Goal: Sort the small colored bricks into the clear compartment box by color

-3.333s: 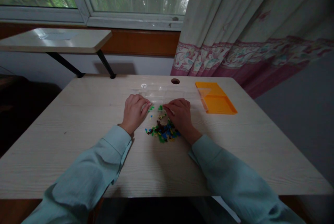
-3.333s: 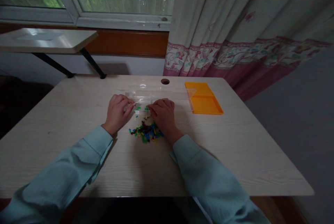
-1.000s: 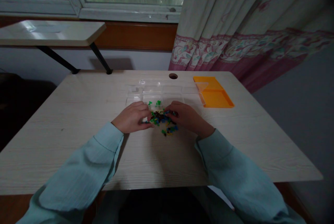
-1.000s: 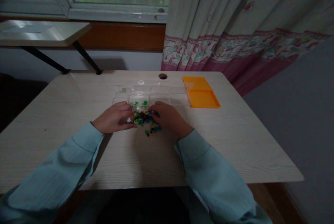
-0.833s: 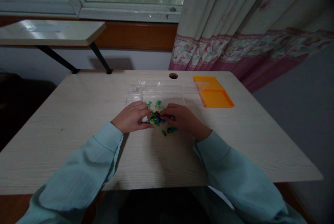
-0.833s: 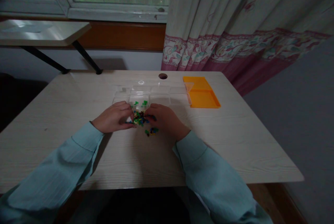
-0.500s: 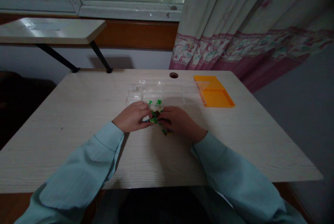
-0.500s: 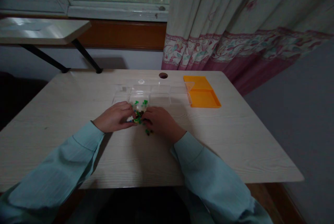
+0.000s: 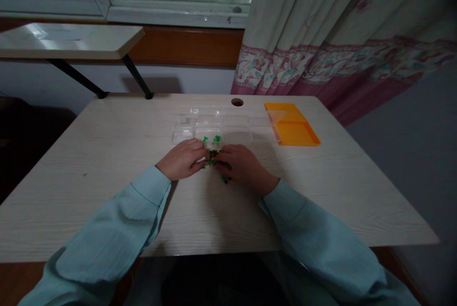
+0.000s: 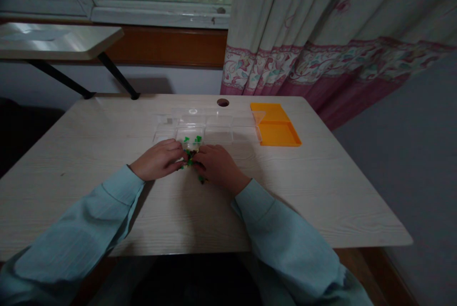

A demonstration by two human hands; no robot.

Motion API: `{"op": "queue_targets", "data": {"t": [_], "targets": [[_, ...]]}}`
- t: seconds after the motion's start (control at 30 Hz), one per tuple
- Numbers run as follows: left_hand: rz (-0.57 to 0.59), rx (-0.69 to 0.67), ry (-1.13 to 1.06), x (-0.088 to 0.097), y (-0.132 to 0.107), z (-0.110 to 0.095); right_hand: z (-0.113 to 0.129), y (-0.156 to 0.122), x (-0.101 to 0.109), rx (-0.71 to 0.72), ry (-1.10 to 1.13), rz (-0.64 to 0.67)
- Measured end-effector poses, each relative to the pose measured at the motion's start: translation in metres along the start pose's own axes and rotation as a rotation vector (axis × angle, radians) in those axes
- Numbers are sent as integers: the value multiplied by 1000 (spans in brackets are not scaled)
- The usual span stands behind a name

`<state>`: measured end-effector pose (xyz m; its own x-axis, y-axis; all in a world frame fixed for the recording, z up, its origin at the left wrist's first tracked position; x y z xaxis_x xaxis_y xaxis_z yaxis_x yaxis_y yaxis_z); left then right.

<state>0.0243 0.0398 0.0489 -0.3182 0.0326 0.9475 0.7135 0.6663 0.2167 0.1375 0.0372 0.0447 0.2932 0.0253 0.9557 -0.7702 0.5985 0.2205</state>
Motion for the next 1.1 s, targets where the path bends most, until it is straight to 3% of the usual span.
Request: {"op": "queue_targets", "data": {"t": [0.7,0.93,1.1], "targets": [[-1,3,3,-4,1,-2,-1,1,4,-47,-31,1],[-101,88,35,7,1,5,-1,1,0,-39,-43,-10],[-269,261,121,19,-3,16,1,4,-1,-78,-78,-23]]}}
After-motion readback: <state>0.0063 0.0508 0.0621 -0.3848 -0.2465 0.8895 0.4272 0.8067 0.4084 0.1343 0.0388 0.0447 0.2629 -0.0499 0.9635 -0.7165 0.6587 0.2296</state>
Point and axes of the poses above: each hand's wrist, its own y-axis towards the middle knuckle, its own x-axis out of the back of the hand, z = x × y, the point moved 8 cm from there along y, towards the middle knuckle, and after that the axes turned 5 degrees about x, right-handed, at the moved point
